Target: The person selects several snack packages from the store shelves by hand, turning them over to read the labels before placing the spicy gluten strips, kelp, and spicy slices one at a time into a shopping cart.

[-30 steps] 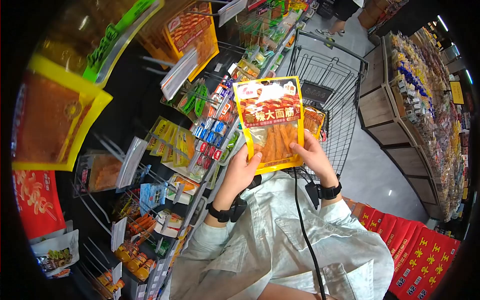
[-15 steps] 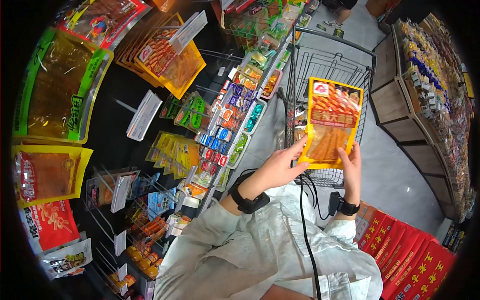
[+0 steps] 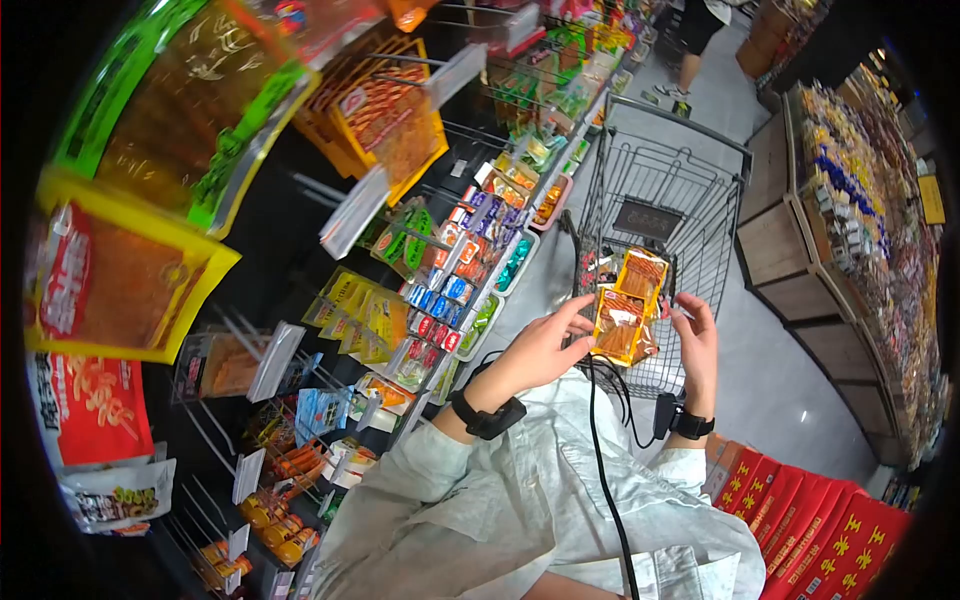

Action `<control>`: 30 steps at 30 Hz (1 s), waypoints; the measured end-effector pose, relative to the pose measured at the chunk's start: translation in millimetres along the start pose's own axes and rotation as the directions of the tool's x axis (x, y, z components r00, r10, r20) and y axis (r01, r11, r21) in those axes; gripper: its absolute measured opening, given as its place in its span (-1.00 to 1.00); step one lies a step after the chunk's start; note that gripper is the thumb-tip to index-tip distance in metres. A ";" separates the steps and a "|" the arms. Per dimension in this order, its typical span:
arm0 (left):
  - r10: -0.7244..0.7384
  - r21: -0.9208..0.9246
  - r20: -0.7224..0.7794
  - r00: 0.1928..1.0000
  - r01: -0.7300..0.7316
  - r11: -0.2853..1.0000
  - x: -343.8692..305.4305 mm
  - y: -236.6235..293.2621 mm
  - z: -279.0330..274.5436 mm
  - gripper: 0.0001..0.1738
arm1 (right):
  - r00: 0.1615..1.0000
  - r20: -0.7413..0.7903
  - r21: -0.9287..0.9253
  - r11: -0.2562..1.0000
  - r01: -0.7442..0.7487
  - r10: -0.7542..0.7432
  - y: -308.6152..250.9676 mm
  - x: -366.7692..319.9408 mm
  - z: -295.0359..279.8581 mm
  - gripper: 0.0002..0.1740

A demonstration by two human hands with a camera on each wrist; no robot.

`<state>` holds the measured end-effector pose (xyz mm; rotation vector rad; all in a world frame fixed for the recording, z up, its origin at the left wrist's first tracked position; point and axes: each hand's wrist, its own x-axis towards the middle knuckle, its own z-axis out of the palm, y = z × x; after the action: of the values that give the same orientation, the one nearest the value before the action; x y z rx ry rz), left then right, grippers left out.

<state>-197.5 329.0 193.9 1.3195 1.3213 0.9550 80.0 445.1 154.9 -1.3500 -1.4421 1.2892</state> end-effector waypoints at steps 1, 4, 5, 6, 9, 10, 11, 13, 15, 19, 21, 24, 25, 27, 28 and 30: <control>-0.001 -0.011 -0.023 1.000 0.001 1.000 -8.2 -0.8 -5.8 -0.29 | 0.998 0.063 0.025 1.000 0.017 -0.018 -3.3 2.2 8.2 -0.68; -0.020 -0.049 -0.107 0.994 0.015 0.999 -34.6 -1.1 -23.9 -0.35 | 0.983 0.180 0.013 1.000 0.027 -0.029 -37.5 -2.0 40.1 -0.72; -0.015 -0.085 -0.140 0.990 0.003 0.996 -42.4 -6.8 -28.2 -0.36 | 0.977 0.212 0.004 1.000 0.024 -0.024 -45.0 -3.4 49.9 -0.72; -0.014 -0.122 -0.170 0.985 -0.008 0.992 -49.6 -16.3 -31.4 -0.37 | 0.968 0.245 0.029 0.999 0.041 -0.047 -49.6 -4.8 59.3 -0.73; -0.017 -0.186 -0.254 0.967 -0.032 0.982 -75.5 -29.5 -39.4 -0.42 | 0.929 0.366 0.018 0.998 0.056 -0.059 -57.5 -7.4 83.2 -0.73; -0.027 -0.204 -0.277 0.960 -0.032 0.978 -81.8 -32.2 -42.2 -0.43 | 0.914 0.400 -0.013 0.997 0.081 -0.069 -60.7 -7.4 91.3 -0.74; -0.036 -0.225 -0.302 0.953 -0.034 0.974 -86.5 -34.1 -43.8 -0.44 | 0.898 0.435 -0.018 0.997 0.081 -0.065 -63.9 -5.3 99.4 -0.74; -0.027 -0.227 -0.376 0.926 -0.064 0.972 -94.0 -39.2 -44.6 -0.46 | 0.862 0.504 -0.021 0.997 0.077 -0.056 -67.7 -0.6 117.0 -0.74; -0.006 -0.199 -0.447 0.894 -0.093 0.976 -96.7 -42.0 -50.2 -0.46 | 0.827 0.560 -0.027 0.997 0.078 -0.050 -76.7 8.1 137.1 -0.75; -0.063 -0.189 -0.568 0.820 -0.056 0.980 -85.2 -51.7 -65.7 -0.49 | 0.748 0.659 -0.021 0.993 0.116 -0.074 -92.3 32.6 177.8 -0.74; -0.090 -0.209 -0.622 0.778 -0.054 0.976 -75.2 -46.6 -76.1 -0.53 | 0.694 0.713 0.004 0.990 0.144 -0.104 -96.6 52.8 195.1 -0.73; -0.098 -0.150 -0.722 0.685 -0.016 0.989 -52.9 -43.0 -95.2 -0.55 | 0.633 0.763 0.056 0.989 0.137 -0.131 -98.3 88.7 219.8 -0.73; -0.105 -0.188 -0.742 0.662 -0.055 0.981 -41.7 -52.4 -102.0 -0.55 | 0.617 0.775 0.073 0.989 0.127 -0.137 -99.1 100.8 226.3 -0.73; -0.146 -0.199 -0.793 0.592 -0.025 0.980 -22.5 -40.5 -119.2 -0.55 | 0.591 0.798 0.092 0.993 0.080 -0.121 -102.8 127.3 239.1 -0.72; -0.138 -0.197 -0.808 0.573 -0.041 0.980 -12.1 -44.7 -127.4 -0.53 | 0.575 0.808 0.104 0.992 0.070 -0.125 -103.1 140.9 246.2 -0.72; -0.087 -0.090 -0.876 0.474 0.018 0.996 6.6 -47.8 -144.0 -0.49 | 0.541 0.830 0.118 0.991 0.071 -0.137 -105.1 166.6 259.4 -0.69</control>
<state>-346.9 347.3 174.0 0.6560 2.0560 1.7556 -217.7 572.9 188.6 -0.5190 -2.0244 2.0279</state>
